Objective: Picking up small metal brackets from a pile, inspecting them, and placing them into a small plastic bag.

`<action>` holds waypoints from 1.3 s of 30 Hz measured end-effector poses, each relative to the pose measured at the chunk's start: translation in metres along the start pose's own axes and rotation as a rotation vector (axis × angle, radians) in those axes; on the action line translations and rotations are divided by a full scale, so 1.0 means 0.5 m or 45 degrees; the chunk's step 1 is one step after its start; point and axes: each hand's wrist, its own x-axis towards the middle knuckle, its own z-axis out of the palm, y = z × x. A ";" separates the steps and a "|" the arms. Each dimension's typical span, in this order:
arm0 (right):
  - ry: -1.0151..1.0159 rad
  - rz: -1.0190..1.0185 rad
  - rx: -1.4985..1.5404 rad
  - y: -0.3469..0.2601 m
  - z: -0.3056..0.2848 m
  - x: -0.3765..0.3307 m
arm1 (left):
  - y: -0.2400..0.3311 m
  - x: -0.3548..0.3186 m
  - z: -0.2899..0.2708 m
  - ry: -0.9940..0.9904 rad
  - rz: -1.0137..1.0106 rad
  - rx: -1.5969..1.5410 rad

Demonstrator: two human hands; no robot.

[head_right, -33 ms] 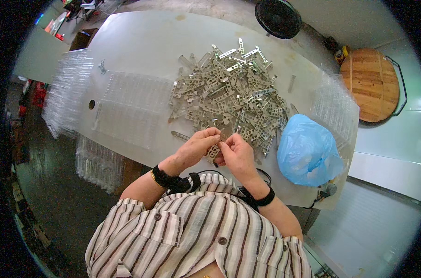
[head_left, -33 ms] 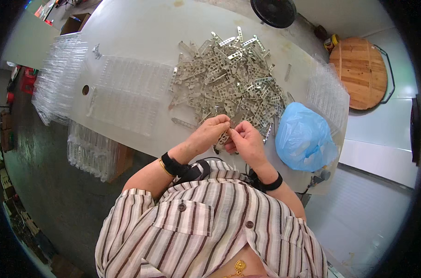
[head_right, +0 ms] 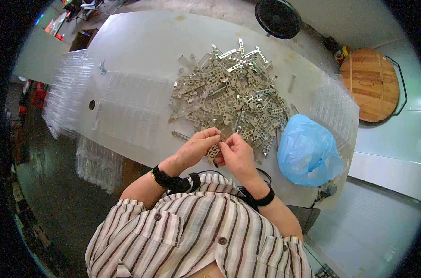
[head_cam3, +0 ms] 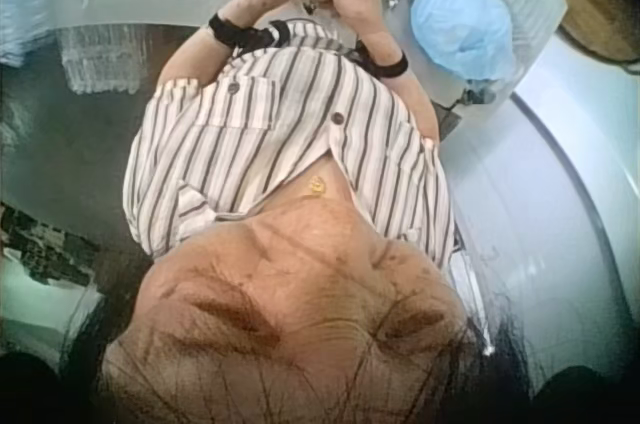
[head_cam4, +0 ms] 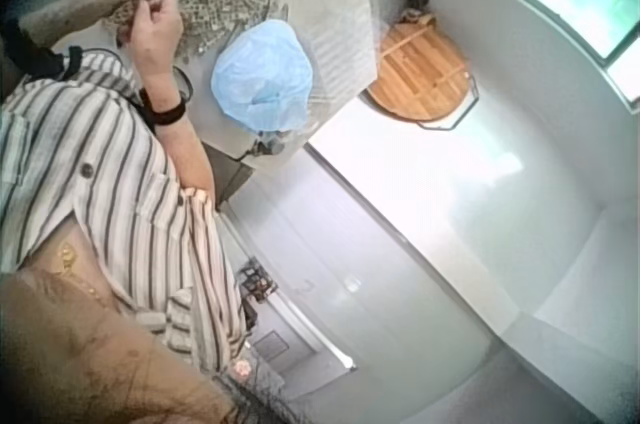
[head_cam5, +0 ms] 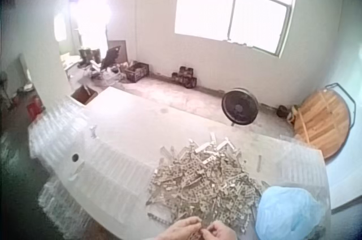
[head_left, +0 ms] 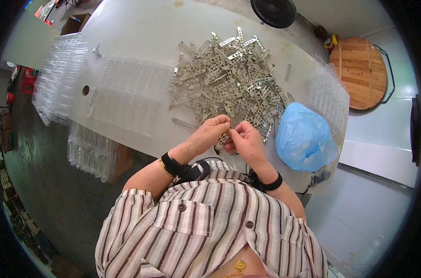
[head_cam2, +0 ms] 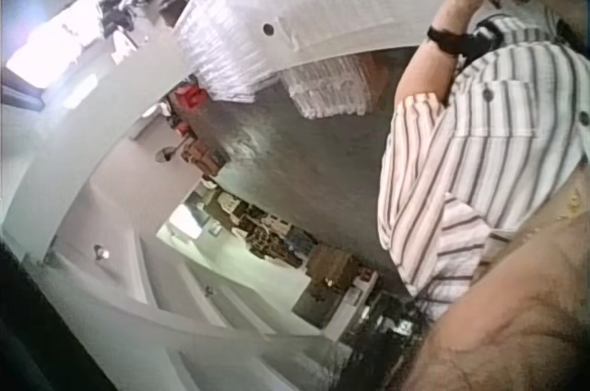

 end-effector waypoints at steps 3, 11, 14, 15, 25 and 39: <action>-0.013 0.007 0.004 -0.006 0.013 0.000 | 0.001 -0.009 -0.006 -0.004 0.076 0.136; -0.006 -0.062 -0.056 -0.020 0.045 0.000 | 0.035 -0.036 -0.019 -0.019 0.144 0.419; 0.063 -0.148 -0.269 -0.026 0.059 0.000 | 0.062 -0.057 -0.017 0.026 0.101 0.460; 0.077 -0.196 -0.299 -0.022 0.062 0.003 | 0.067 -0.062 -0.018 0.038 0.041 0.432; 0.007 -0.418 -0.091 -0.062 0.049 -0.027 | 0.088 -0.099 -0.038 -0.082 0.117 0.650; -0.214 -0.434 -0.160 -0.047 -0.107 -0.112 | 0.047 -0.102 0.120 -0.083 0.173 0.777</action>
